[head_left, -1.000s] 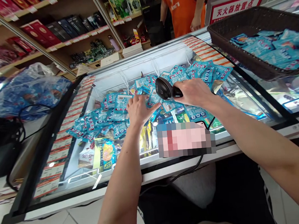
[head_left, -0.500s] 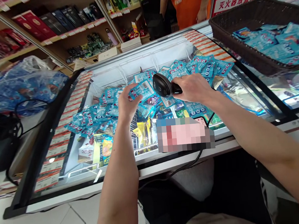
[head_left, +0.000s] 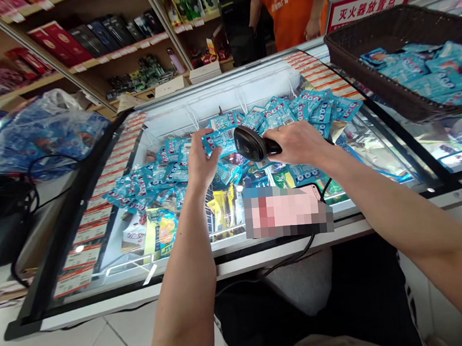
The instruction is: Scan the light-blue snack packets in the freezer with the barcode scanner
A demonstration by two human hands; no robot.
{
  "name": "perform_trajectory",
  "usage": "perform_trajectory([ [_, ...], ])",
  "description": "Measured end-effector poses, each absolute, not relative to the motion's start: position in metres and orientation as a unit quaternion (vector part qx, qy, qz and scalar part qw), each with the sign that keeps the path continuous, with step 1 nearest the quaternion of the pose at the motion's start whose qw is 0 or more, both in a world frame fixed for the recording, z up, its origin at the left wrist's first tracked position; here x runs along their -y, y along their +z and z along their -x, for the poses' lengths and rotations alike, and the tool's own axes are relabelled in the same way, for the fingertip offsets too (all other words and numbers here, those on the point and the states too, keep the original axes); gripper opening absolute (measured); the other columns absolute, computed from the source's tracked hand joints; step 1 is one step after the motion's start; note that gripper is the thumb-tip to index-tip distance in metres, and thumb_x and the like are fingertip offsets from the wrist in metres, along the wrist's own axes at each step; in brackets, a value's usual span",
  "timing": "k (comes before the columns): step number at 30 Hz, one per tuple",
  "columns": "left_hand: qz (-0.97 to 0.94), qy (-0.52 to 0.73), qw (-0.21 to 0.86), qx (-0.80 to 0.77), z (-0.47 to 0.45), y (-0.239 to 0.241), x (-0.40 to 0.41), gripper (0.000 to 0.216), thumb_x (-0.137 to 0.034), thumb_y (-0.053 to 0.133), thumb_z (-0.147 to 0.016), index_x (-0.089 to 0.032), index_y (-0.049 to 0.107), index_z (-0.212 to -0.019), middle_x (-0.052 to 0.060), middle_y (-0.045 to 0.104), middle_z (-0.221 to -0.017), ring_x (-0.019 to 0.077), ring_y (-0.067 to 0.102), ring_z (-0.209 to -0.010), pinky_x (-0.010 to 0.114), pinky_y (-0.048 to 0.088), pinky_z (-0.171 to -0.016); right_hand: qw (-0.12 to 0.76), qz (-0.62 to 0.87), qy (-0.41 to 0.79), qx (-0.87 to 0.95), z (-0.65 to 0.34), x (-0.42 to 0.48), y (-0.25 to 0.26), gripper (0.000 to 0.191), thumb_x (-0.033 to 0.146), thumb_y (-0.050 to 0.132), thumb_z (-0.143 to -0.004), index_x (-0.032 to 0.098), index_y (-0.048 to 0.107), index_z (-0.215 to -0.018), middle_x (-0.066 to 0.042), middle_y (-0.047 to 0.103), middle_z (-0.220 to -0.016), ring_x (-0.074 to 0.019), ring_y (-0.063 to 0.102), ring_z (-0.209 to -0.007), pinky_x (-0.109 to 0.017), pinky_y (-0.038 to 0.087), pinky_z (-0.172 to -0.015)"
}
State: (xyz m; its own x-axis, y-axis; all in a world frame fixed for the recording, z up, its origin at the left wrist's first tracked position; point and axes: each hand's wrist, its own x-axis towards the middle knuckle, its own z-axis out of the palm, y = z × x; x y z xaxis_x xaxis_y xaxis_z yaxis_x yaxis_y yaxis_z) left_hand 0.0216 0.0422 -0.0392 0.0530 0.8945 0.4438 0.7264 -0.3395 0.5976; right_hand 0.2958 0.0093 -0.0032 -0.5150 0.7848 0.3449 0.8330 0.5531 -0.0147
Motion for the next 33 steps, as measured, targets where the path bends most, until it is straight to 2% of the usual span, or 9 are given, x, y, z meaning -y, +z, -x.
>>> perform_trajectory([
  [11,-0.725,0.389,0.096,-0.560,-0.023,-0.036,-0.039,0.044,-0.025,0.058,-0.080,-0.026,0.051,-0.123,0.004,0.062,-0.103,0.0127,0.056,-0.075,0.028,0.045,-0.066,0.160,0.461,-0.069,0.870,-0.296,-0.008,-0.001,0.038,0.043,0.052,-0.084,0.017,0.067,-0.107,-0.009,0.072,-0.095,-0.0249,0.064,-0.081,-0.034,0.036,-0.068],
  [19,-0.729,0.391,0.105,-0.552,-0.024,-0.035,-0.038,0.044,-0.024,0.059,-0.080,-0.025,0.050,-0.123,0.001,0.059,-0.089,0.0102,0.051,-0.064,0.026,0.042,-0.061,0.168,0.452,-0.074,0.873,-0.296,-0.008,0.000,0.035,0.042,0.051,-0.085,0.017,0.066,-0.104,-0.008,0.072,-0.092,-0.0240,0.064,-0.077,-0.032,0.033,-0.064],
  [23,-0.717,0.365,0.082,-0.588,-0.022,-0.031,-0.037,0.047,-0.024,0.060,-0.079,-0.025,0.049,-0.125,0.000,0.057,-0.084,0.0107,0.049,-0.061,0.029,0.045,-0.067,0.170,0.452,-0.068,0.873,-0.296,-0.008,-0.001,0.035,0.042,0.051,-0.085,0.017,0.066,-0.105,-0.008,0.072,-0.093,-0.0241,0.064,-0.078,-0.032,0.032,-0.065],
  [25,-0.703,0.347,0.058,-0.618,-0.019,-0.029,-0.036,0.051,-0.024,0.059,-0.079,-0.024,0.047,-0.129,0.003,0.060,-0.090,0.0154,0.056,-0.072,0.034,0.047,-0.076,0.171,0.454,-0.066,0.872,-0.297,-0.009,-0.001,0.036,0.042,0.052,-0.084,0.017,0.066,-0.105,-0.008,0.072,-0.093,-0.0244,0.064,-0.079,-0.032,0.033,-0.066],
  [27,-0.682,0.316,0.012,-0.659,-0.018,-0.028,-0.033,0.052,-0.026,0.058,-0.080,-0.023,0.047,-0.131,0.009,0.060,-0.104,0.0248,0.060,-0.095,0.043,0.046,-0.087,0.172,0.455,-0.065,0.871,-0.297,-0.009,-0.002,0.037,0.043,0.052,-0.084,0.017,0.066,-0.106,-0.009,0.072,-0.094,-0.0247,0.064,-0.081,-0.032,0.033,-0.066],
  [30,-0.649,0.265,-0.080,-0.708,-0.019,-0.028,-0.027,0.048,-0.031,0.057,-0.081,-0.024,0.054,-0.128,0.017,0.052,-0.128,0.0376,0.048,-0.121,0.055,0.039,-0.096,0.169,0.455,-0.067,0.871,-0.297,-0.010,-0.002,0.037,0.043,0.051,-0.084,0.017,0.066,-0.106,-0.009,0.072,-0.095,-0.0246,0.064,-0.080,-0.033,0.033,-0.067],
  [33,-0.688,0.236,-0.128,-0.674,-0.022,-0.031,-0.023,0.043,-0.031,0.053,-0.085,-0.029,0.057,-0.127,0.012,0.044,-0.143,0.0365,0.041,-0.131,0.055,0.032,-0.104,0.167,0.459,-0.073,0.870,-0.297,-0.010,-0.002,0.036,0.042,0.051,-0.084,0.017,0.066,-0.104,-0.009,0.072,-0.094,-0.0242,0.063,-0.079,-0.033,0.033,-0.066],
])
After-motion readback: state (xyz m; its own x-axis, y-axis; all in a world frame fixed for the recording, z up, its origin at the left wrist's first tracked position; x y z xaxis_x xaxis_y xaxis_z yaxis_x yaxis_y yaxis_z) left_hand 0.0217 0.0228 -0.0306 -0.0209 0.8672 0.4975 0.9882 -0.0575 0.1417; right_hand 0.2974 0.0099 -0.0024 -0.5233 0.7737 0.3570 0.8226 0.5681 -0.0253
